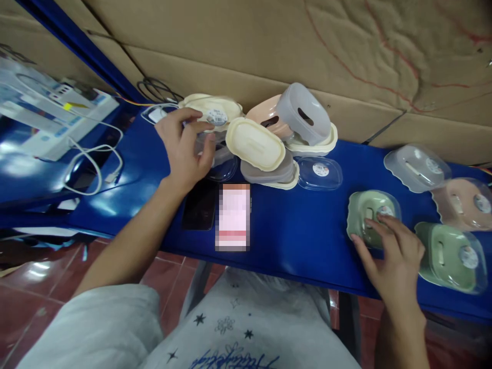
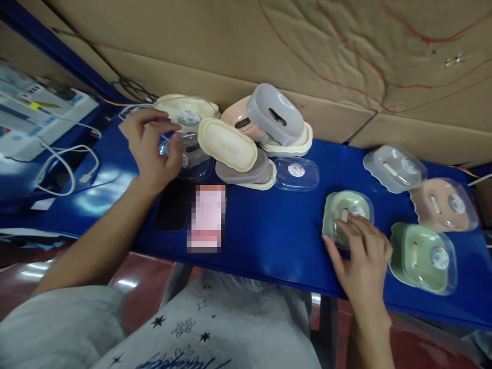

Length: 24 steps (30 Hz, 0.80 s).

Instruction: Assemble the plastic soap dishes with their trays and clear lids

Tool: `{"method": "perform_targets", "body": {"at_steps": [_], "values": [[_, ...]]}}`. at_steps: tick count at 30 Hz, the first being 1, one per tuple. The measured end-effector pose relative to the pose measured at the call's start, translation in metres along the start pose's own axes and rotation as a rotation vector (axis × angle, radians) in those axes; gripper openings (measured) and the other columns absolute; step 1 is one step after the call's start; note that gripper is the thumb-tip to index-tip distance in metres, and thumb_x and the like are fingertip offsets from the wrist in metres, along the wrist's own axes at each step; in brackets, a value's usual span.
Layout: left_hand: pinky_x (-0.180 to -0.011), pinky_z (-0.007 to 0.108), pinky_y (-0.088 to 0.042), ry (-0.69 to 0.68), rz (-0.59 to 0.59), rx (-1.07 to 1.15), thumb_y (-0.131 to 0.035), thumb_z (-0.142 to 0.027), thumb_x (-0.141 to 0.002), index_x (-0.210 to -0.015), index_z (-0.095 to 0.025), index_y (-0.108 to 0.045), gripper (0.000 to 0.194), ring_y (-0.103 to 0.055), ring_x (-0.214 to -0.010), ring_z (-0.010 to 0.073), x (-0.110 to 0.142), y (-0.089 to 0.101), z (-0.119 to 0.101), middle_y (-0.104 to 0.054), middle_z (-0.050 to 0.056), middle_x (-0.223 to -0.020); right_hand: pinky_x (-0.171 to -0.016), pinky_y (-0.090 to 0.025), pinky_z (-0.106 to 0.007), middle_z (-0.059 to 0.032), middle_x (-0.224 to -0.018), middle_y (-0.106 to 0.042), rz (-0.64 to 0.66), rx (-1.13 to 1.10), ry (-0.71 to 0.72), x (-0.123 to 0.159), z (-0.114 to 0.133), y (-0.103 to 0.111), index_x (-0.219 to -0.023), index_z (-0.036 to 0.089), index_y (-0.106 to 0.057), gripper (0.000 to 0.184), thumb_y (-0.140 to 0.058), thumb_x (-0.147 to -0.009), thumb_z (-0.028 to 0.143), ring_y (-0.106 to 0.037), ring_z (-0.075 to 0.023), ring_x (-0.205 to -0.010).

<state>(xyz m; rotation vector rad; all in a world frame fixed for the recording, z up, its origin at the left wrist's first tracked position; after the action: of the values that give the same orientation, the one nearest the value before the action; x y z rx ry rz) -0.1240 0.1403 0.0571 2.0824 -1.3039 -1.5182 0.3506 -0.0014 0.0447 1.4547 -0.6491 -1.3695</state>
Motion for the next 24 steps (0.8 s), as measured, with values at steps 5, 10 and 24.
{"method": "perform_targets", "body": {"at_steps": [5, 10, 24], "values": [[-0.114, 0.062, -0.037, -0.187, -0.044, 0.008, -0.058, -0.053, -0.106, -0.111, -0.031, -0.072, 0.027, -0.065, -0.125, 0.0308, 0.006, 0.013, -0.049, -0.072, 0.005, -0.133, -0.119, -0.048, -0.072, -0.0225, -0.153, -0.052, -0.048, -0.089, -0.049, -0.001, 0.012, -0.007, -0.150, 0.024, -0.055, 0.067, -0.082, -0.094, 0.049, -0.052, -0.0471, -0.150], [-0.091, 0.046, -0.060, -0.388, 0.273, 0.427, -0.065, -0.022, -0.104, -0.115, -0.027, -0.072, 0.014, -0.074, -0.105, 0.0238, 0.025, 0.000, -0.134, -0.079, 0.005, -0.110, -0.119, -0.048, -0.072, -0.0186, -0.146, -0.059, -0.132, -0.204, -0.214, -0.002, -0.001, -0.002, -0.148, 0.025, -0.060, 0.064, -0.082, -0.093, 0.048, -0.057, -0.0444, -0.144], [-0.117, 0.052, -0.055, 0.317, 0.873, 1.578, -0.106, -0.034, -0.066, -0.164, -0.045, -0.046, 0.115, -0.050, -0.155, 0.0389, 0.075, -0.047, -0.157, -0.051, 0.008, -0.168, -0.127, -0.047, -0.069, -0.0048, -0.152, -0.059, 0.138, -0.598, 0.386, -0.088, 0.127, 0.035, -0.161, 0.053, -0.041, 0.083, -0.082, -0.089, 0.052, -0.053, -0.0402, -0.153]]}}
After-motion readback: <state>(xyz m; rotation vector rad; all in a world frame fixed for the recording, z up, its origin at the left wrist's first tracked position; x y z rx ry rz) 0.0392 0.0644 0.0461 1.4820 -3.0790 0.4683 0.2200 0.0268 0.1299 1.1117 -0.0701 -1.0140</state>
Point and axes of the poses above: each hand's wrist, its own x-axis away from the middle knuckle, its own y-axis out of the back of the hand, z = x × y, the point moved 7 cm from there along -x, towards the middle knuckle
